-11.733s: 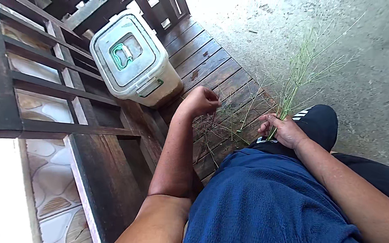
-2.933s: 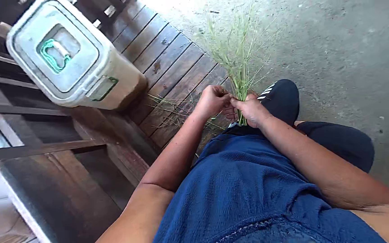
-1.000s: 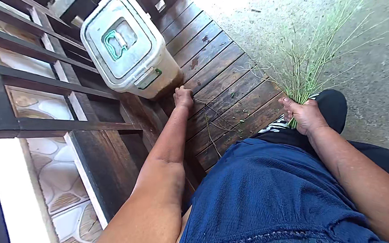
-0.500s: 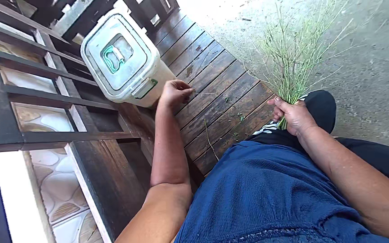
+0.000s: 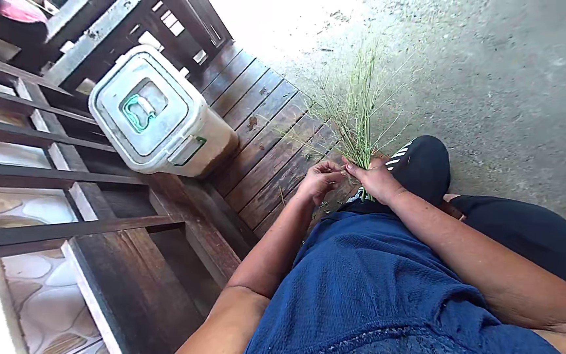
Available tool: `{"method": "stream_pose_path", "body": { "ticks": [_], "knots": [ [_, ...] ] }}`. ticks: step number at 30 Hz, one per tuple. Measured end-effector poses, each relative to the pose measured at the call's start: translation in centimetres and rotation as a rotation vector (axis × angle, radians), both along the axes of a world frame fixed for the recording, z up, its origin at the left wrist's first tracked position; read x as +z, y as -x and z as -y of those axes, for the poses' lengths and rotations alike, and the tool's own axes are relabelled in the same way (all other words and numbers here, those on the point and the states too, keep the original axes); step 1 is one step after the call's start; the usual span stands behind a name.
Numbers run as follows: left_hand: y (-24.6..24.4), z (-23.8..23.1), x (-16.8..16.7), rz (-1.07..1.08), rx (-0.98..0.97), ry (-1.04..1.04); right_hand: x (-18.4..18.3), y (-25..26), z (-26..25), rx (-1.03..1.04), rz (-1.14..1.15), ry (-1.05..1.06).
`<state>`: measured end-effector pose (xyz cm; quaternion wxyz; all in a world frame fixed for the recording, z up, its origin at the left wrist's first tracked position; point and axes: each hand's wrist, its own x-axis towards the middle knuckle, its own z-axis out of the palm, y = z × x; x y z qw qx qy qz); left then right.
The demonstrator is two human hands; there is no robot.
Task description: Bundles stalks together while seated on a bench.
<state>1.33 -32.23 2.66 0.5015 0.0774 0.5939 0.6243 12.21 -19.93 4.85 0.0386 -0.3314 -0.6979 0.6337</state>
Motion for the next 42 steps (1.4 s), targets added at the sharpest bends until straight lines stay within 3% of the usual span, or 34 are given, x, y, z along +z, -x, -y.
{"method": "stream_pose_path", "body": {
  "ticks": [3, 7, 10, 13, 16, 18, 21, 25, 29, 33, 38, 42],
  "knots": [
    [0.0, 0.1, 0.1, -0.001, -0.13, -0.002, 0.6, -0.2, 0.0, 0.084, 0.07, -0.03],
    [4.5, 2.1, 2.2, -0.177, -0.434, -0.017, 0.7, -0.5, -0.6, 0.073, -0.001, -0.027],
    [8.6, 4.1, 3.2, -0.444, -0.43, 0.466, 2.7, -1.0, -1.2, -0.049, -0.126, -0.082],
    [11.0, 6.9, 0.5, -0.424, -0.515, 0.945, 2.7, -1.3, -2.6, -0.131, -0.317, 0.001],
    [10.1, 8.6, -2.6, -0.336, -0.518, 1.129, -0.6, -2.0, -4.0, -0.193, -0.301, 0.131],
    [8.4, 7.8, -2.2, -0.361, -0.527, 1.204, -1.3, -2.0, -4.2, -0.267, -0.225, 0.204],
    [6.3, 6.4, 0.7, -0.364, -0.562, 1.231, -0.6, -2.1, -4.2, -0.311, -0.239, 0.268],
    [10.0, 8.4, -3.8, -0.372, -0.569, 1.047, -1.7, -2.7, -5.1, -0.172, -0.35, 0.338],
    [10.9, 8.0, -1.0, -0.271, -0.482, 0.909, -1.8, -3.3, -5.5, -0.017, -0.333, 0.318],
    [10.5, 7.3, 0.3, -0.273, -0.524, 1.023, -1.4, -3.2, -5.3, -0.006, -0.281, 0.251],
    [6.7, 7.0, -3.0, -0.264, -0.657, 1.192, -1.6, -2.9, -5.0, -0.097, -0.255, 0.264],
    [4.5, 5.6, 0.0, -0.375, -0.805, 1.259, -1.4, -3.0, -4.9, -0.141, -0.226, 0.305]
  ]
}}
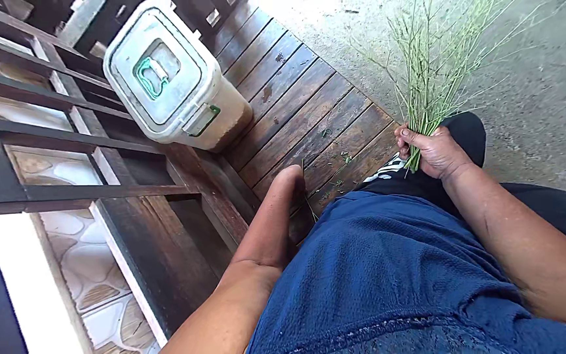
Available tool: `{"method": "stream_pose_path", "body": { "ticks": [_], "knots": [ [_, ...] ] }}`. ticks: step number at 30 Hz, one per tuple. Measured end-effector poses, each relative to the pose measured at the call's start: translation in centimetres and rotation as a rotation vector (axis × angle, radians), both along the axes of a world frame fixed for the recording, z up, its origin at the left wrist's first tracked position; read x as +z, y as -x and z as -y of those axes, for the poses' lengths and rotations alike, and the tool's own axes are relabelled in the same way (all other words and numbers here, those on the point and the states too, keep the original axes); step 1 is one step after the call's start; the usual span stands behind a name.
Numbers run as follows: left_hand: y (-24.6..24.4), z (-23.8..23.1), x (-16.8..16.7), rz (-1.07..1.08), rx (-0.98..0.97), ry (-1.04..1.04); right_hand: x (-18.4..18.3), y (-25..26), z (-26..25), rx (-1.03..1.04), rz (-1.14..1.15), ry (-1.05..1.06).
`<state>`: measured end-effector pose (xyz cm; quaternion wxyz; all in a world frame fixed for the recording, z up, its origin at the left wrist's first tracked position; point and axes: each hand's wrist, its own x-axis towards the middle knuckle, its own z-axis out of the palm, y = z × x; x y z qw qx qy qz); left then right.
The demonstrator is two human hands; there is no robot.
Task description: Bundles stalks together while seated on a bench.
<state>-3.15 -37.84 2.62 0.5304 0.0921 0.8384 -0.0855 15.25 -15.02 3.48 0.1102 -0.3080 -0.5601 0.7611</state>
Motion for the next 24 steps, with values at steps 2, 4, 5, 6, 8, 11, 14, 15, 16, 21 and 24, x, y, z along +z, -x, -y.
{"method": "stream_pose_path", "body": {
  "ticks": [2, 4, 5, 6, 8, 11, 14, 15, 16, 21, 24],
  "knots": [
    [1.8, 1.4, -2.9, 0.006, 0.043, -0.084, 0.0, 0.3, -0.1, -0.041, 0.013, 0.035],
    [3.0, 2.1, -4.3, 0.061, 0.151, -0.221, 0.1, 0.4, -0.1, -0.087, 0.017, 0.059],
    [3.0, 1.9, -3.9, 0.097, 0.206, -0.29, 0.1, 0.4, -0.1, -0.097, 0.021, 0.056],
    [2.7, 1.5, -3.2, 0.114, 0.244, -0.351, 0.2, 0.3, -0.1, -0.091, 0.028, 0.037],
    [2.3, 0.7, -2.2, 0.108, 0.295, -0.432, 0.6, 0.1, 0.0, -0.062, 0.072, -0.009],
    [2.4, 0.4, -1.1, -0.015, 0.376, -0.588, 1.2, -0.1, 0.2, -0.033, 0.101, -0.034],
    [3.7, 0.3, 1.4, -0.156, 0.454, -0.806, 1.5, -0.4, 0.6, -0.027, 0.061, -0.092],
    [4.1, 0.1, 2.6, -0.173, 0.403, -0.844, 1.8, -0.4, 0.8, -0.03, 0.055, -0.12],
    [4.4, -0.2, 3.9, -0.181, 0.301, -0.862, 2.3, -0.2, 1.1, -0.035, 0.05, -0.153],
    [1.5, -3.3, 7.5, -0.172, -0.386, -0.788, 4.0, 1.1, 2.7, -0.005, -0.048, -0.456],
    [-1.2, -5.9, 6.6, -0.094, -0.592, -0.792, 3.7, 1.4, 3.5, 0.12, -0.047, -0.594]
  ]
}}
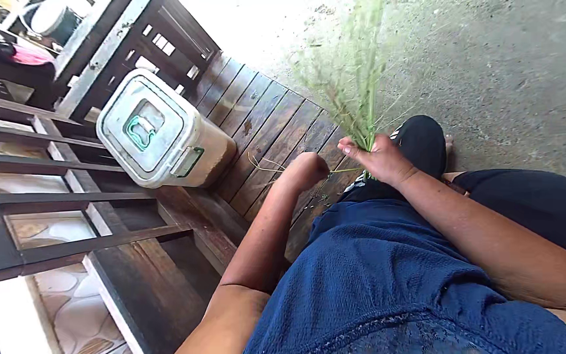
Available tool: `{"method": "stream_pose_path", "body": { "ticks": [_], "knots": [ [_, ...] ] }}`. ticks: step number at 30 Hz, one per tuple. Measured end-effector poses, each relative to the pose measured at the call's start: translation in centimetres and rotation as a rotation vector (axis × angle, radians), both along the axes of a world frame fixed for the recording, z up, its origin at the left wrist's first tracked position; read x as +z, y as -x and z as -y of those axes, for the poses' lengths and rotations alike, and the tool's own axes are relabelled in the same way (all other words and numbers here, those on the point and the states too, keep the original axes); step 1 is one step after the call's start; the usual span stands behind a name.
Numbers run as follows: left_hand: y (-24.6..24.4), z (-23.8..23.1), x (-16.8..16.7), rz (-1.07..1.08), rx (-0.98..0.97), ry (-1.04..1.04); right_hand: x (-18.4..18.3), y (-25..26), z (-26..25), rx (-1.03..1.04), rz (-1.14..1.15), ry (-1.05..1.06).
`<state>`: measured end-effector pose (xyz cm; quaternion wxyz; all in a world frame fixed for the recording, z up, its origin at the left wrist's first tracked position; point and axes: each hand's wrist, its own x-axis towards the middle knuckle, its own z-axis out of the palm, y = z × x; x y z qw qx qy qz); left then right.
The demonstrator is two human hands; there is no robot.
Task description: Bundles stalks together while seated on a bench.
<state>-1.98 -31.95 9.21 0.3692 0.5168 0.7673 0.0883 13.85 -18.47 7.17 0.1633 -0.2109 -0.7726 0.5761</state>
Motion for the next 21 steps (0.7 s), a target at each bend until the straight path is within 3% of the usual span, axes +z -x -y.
{"method": "stream_pose_path", "body": {
  "ticks": [6, 11, 15, 17, 18, 21],
  "knots": [
    [-1.3, -2.2, 0.2, -0.016, -0.009, -0.16, -1.5, -0.1, 0.8, 0.189, 0.256, 0.088],
    [-0.1, -1.0, 1.4, -0.026, 0.03, -0.279, -1.1, 0.1, 0.7, 0.143, 0.204, 0.094],
    [3.9, 2.9, 3.7, -0.232, 0.392, -0.773, -0.3, -0.4, -0.7, -0.115, 0.063, 0.168],
    [6.7, 3.9, 2.4, -0.262, 0.65, -0.958, 0.0, -0.5, -1.8, -0.203, -0.065, 0.252],
    [7.8, 4.1, 1.1, -0.204, 0.739, -0.931, -0.1, -0.7, -2.3, -0.207, -0.115, 0.295],
    [9.7, 3.4, -4.5, 0.015, 0.797, -0.538, -1.9, -1.6, -3.4, -0.143, -0.023, 0.346]
  ]
}}
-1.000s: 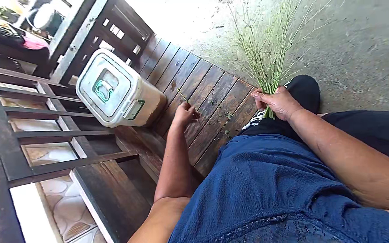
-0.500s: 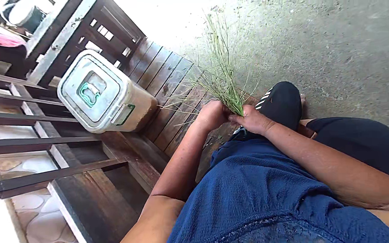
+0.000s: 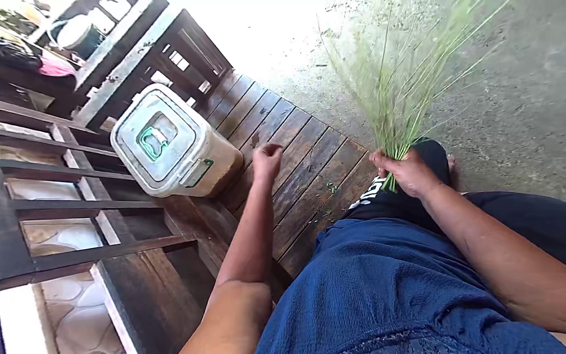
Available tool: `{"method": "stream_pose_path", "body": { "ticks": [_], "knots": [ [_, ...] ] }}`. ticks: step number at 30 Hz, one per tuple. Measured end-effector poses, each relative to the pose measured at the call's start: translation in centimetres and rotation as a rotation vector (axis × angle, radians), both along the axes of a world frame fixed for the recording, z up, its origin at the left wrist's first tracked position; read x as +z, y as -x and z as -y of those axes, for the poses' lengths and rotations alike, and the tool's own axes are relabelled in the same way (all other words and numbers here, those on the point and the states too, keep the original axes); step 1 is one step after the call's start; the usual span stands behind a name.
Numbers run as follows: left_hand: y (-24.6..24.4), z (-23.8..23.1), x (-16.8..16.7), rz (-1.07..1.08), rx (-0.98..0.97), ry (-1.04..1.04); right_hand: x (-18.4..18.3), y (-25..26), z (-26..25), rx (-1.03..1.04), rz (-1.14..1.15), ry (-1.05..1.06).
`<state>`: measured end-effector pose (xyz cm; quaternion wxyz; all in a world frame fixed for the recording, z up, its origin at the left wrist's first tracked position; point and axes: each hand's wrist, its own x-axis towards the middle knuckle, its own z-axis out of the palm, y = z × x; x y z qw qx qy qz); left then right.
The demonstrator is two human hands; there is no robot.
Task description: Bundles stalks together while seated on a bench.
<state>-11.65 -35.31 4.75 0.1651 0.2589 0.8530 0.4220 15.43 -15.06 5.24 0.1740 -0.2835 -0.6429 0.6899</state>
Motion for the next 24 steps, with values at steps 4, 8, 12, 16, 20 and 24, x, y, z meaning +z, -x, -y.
{"method": "stream_pose_path", "body": {
  "ticks": [4, 8, 12, 16, 20, 24],
  "knots": [
    [-0.3, -3.8, -5.5, 0.156, -0.065, 0.253, -1.2, -0.8, 0.1, 0.045, 0.115, 0.048],
    [-1.0, -7.3, -6.8, 0.085, -0.083, 0.412, -1.3, -0.8, -0.4, -0.027, 0.092, 0.123],
    [-2.5, -8.3, -7.4, 0.001, -0.049, 0.444, -1.7, -0.7, -1.0, -0.036, 0.143, 0.14],
    [-1.4, -8.9, -6.7, 0.035, -0.065, 0.544, -0.7, 0.4, -0.4, -0.059, 0.137, 0.154],
    [-1.2, -9.5, -5.5, 0.129, -0.096, 0.58, -0.2, 0.5, 0.7, -0.235, 0.082, 0.219],
    [-5.6, -9.3, -3.8, 0.249, -0.146, 0.108, 0.6, 0.8, 1.4, -0.343, 0.034, 0.265]
  ]
}}
